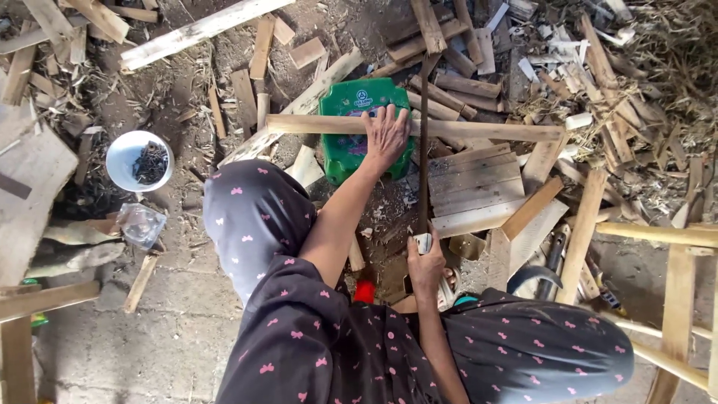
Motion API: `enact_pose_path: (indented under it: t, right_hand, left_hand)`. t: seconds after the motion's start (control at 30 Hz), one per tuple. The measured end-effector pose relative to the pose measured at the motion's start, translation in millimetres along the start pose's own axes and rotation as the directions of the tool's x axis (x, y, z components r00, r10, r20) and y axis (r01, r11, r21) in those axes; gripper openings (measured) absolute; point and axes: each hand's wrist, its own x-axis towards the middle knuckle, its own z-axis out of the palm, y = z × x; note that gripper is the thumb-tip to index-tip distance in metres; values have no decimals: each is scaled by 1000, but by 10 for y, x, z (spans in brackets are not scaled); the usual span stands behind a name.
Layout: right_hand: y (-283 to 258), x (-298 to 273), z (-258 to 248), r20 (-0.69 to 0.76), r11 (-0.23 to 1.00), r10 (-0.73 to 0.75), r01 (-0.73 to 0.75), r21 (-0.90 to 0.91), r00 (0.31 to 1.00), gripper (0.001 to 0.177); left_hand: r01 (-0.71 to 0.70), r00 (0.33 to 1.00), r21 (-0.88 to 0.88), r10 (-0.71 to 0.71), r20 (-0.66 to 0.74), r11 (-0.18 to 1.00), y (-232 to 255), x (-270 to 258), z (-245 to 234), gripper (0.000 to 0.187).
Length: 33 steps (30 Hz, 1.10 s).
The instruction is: The person sits on the ground and uses a hand saw to cut a long wooden plank resting on a green plastic container. They hold the plank steady with their left hand and saw back and forth with their right hand, generating sawdust.
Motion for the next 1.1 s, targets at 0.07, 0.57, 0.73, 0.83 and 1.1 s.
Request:
enact_pose_path:
  t: [0.07,0.57,0.73,0.83,1.1]
  right_hand:
    - [-82,-9,-2,-8,1000,9,-9,-21,1000,52]
    - [428,1054,483,-20,973,-37,32,-227,999,28]
    - [442,415,198,-104,917,-223,172,-361,969,37]
    - [500,360,201,-123,977,-94,68,-202,988,34]
    - [215,562,296,-11,974,80,-81,-214,997,51]
  left_hand:
    - [9,997,45,-5,-78,999,-28,35,181,19]
    - [91,958,119,-54,-283,989,-15,221,457,22]
    - [152,952,127,-111,-287,980,-15,299,455,23]
    - [131,956,125,-92,-278,983,11,235,419,21]
    - [171,961,139,-133,-243,975,56,227,363,23]
